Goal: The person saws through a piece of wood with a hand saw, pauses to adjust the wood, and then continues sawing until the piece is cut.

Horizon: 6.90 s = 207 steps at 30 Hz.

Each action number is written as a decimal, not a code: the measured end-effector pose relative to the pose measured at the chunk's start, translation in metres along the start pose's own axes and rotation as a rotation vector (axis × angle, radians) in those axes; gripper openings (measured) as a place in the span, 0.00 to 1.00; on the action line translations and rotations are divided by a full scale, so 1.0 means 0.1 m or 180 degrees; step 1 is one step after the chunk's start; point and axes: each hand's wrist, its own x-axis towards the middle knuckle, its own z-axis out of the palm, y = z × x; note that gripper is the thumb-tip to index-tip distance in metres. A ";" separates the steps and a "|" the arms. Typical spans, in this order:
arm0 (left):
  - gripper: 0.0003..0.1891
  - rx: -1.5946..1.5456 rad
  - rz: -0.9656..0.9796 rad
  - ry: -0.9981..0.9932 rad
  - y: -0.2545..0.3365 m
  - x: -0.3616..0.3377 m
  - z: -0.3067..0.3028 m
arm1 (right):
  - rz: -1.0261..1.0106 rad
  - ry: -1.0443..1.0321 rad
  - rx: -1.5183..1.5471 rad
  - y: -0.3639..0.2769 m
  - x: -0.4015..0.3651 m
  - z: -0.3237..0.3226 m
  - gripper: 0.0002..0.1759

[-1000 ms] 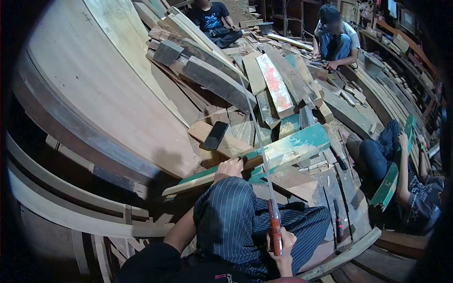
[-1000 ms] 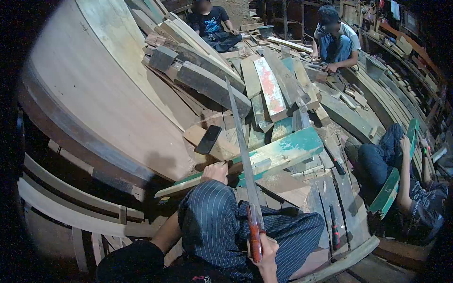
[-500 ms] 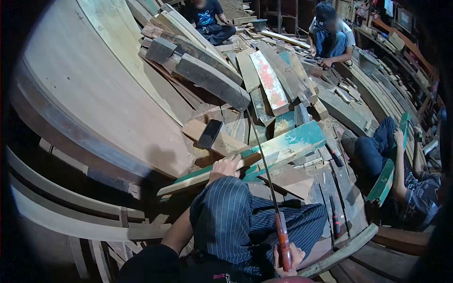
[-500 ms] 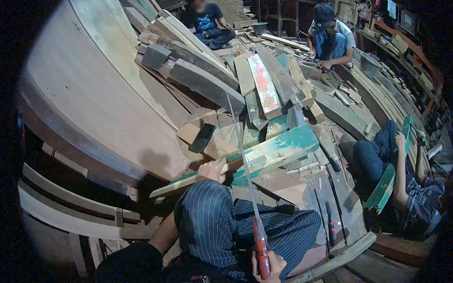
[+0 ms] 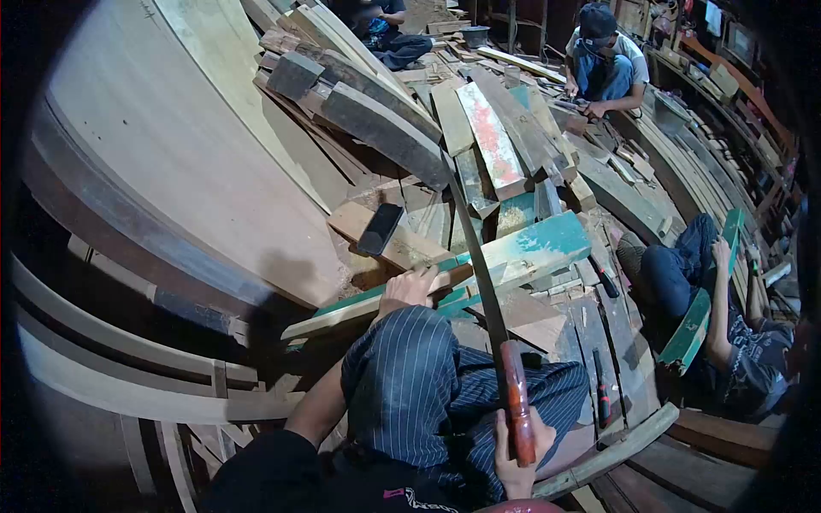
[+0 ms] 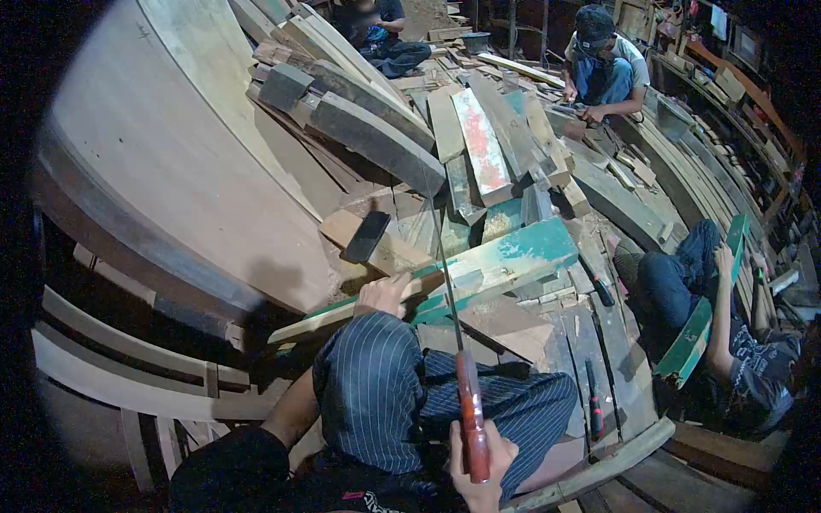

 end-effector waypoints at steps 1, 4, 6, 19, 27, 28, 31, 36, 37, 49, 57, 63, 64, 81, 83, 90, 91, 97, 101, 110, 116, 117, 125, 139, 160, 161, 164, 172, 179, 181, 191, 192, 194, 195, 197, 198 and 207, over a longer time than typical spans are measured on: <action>0.22 -0.0022 -0.0037 -0.0002 0.01 0.00 0.01 | 0.0166 0.0047 0.0102 -0.03 0.02 0.00 0.08; 0.21 -0.0080 -0.0063 0.0023 0.05 -0.01 -0.02 | 0.0498 0.0189 0.0459 -0.11 0.09 -0.05 0.09; 0.21 -0.0128 0.0009 0.0128 0.04 -0.02 0.00 | 0.0756 0.0251 0.0759 -0.11 0.13 -0.07 0.09; 0.21 -0.0104 0.0074 0.0146 0.05 -0.07 0.03 | 0.0269 -0.0071 0.0118 0.32 -0.10 -0.41 0.06; 0.24 0.0057 0.0049 0.0737 0.01 -0.01 0.15 | 0.0223 0.1084 -0.0029 0.51 -0.39 -0.66 0.15; 0.24 0.0017 0.0083 0.0760 -0.01 -0.01 0.17 | 0.0302 0.0862 -0.0068 0.54 -0.45 -0.73 0.15; 0.23 0.0002 0.0047 0.0686 -0.03 0.01 0.19 | 0.0310 0.0384 -0.0257 0.52 -0.48 -0.84 0.15; 0.22 -0.0103 0.0056 0.0721 -0.04 0.01 0.18 | -0.1212 0.0395 -0.1091 0.51 -0.33 -0.75 0.11; 0.22 -0.0116 0.0064 0.0709 -0.04 0.01 0.17 | -0.0877 0.0158 -0.0925 0.43 -0.32 -0.80 0.11; 0.23 -0.0190 -0.0038 0.0559 -0.03 0.02 0.14 | -0.0573 0.0235 -0.0457 0.49 -0.25 -0.76 0.09; 0.23 -0.0048 -0.0075 0.0430 -0.05 0.04 0.14 | -0.0757 0.0642 -0.0418 0.52 -0.25 -0.62 0.10; 0.22 -0.0117 -0.0006 0.0454 -0.06 0.03 0.14 | -0.0474 0.0304 -0.0463 0.38 -0.19 -0.65 0.09; 0.22 -0.0121 0.0024 0.0486 -0.06 0.02 0.14 | -0.0419 0.0333 -0.0362 0.37 -0.20 -0.65 0.09; 0.19 -0.0131 0.0044 0.0398 -0.05 0.02 0.10 | -0.0421 0.0346 -0.0884 0.20 -0.31 -0.72 0.14; 0.17 -0.0125 0.0050 0.0364 -0.06 0.01 0.09 | -0.0408 0.0293 -0.0734 0.23 -0.30 -0.71 0.13; 0.11 -0.0145 -0.0097 0.0119 -0.01 0.01 -0.02 | -0.1315 0.0532 0.1096 0.68 -0.40 -0.59 0.09; 0.11 -0.0135 -0.0115 0.0123 -0.02 0.02 0.00 | -0.1448 0.0534 0.1434 0.74 -0.42 -0.59 0.08; 0.14 -0.0056 -0.0075 0.0220 -0.06 0.07 0.07 | -0.0772 0.0035 -0.0227 -0.04 -0.15 -0.53 0.10; 0.20 -0.0158 0.0057 0.0450 -0.07 0.05 0.09 | -0.0443 -0.0501 -0.0315 -0.19 -0.19 -0.57 0.08; 0.22 0.0028 -0.0006 0.0653 -0.05 0.01 0.17 | -0.0386 0.0248 -0.1508 -0.12 -0.34 -0.59 0.10; 0.25 -0.0001 -0.0209 0.0079 -0.10 0.09 0.14 | -0.0385 -0.0425 -0.0553 -0.39 -0.19 -0.67 0.08; 0.25 -0.0012 -0.0204 0.0038 -0.09 0.08 0.14 | -0.0560 -0.0421 -0.0656 -0.34 -0.23 -0.62 0.08; 0.28 0.0003 -0.0296 -0.0011 -0.04 0.05 0.13 | 0.0266 -0.0267 -0.0028 -0.61 -0.21 -0.45 0.07; 0.28 -0.0004 0.0476 0.0210 -0.04 0.09 -0.01 | 0.0079 -0.0738 -0.0278 -0.67 0.08 -0.82 0.07; 0.32 -0.0205 0.0527 -0.0199 -0.02 0.08 -0.04 | 0.1003 -0.0400 0.0308 -0.72 0.16 -1.00 0.09; 0.32 -0.0247 0.0614 -0.0238 -0.03 0.07 -0.04 | 0.1084 -0.0435 0.0403 -0.75 0.15 -1.02 0.09; 0.33 -0.0161 0.0305 -0.0363 0.07 0.05 -0.18 | 0.0929 -0.0412 0.0185 -0.75 0.14 -0.94 0.09; 0.22 0.0184 0.0265 0.0072 0.01 0.16 0.01 | 0.0405 0.0305 -0.0399 -0.70 0.06 -0.74 0.10; 0.18 -0.0225 0.0152 -0.0079 0.04 0.14 -0.12 | 0.0083 0.0410 -0.0753 -0.42 -0.20 -0.96 0.15; 0.18 -0.0182 0.0114 -0.0116 0.02 0.15 -0.10 | -0.0144 0.0278 -0.0996 -0.39 -0.13 -0.90 0.14; 0.18 -0.0039 0.0180 0.0140 -0.01 0.17 0.00 | -0.0540 -0.0116 -0.1264 -0.13 0.00 -0.52 0.12; 0.18 -0.0046 0.0190 0.0132 0.00 0.16 -0.02 | -0.0486 -0.0097 -0.1265 -0.13 -0.01 -0.51 0.11; 0.18 -0.0055 0.0200 0.0109 0.01 0.16 -0.05 | -0.0510 -0.0096 -0.1277 -0.07 -0.03 -0.51 0.11; 0.18 -0.0058 0.0198 0.0098 0.01 0.17 -0.06 | -0.0297 -0.0113 -0.1079 -0.03 -0.04 -0.51 0.11; 0.18 -0.0071 0.0188 0.0069 0.01 0.17 -0.06 | 0.0135 -0.0153 -0.0687 0.01 -0.07 -0.51 0.11; 0.20 -0.0100 0.0213 0.0138 0.00 0.18 -0.04 | 0.0281 -0.0151 -0.0574 0.00 -0.06 -0.51 0.10; 0.26 0.0090 0.0304 -0.0052 -0.02 0.16 -0.03 | -0.0528 -0.0297 -0.1357 -0.56 0.15 -0.36 0.10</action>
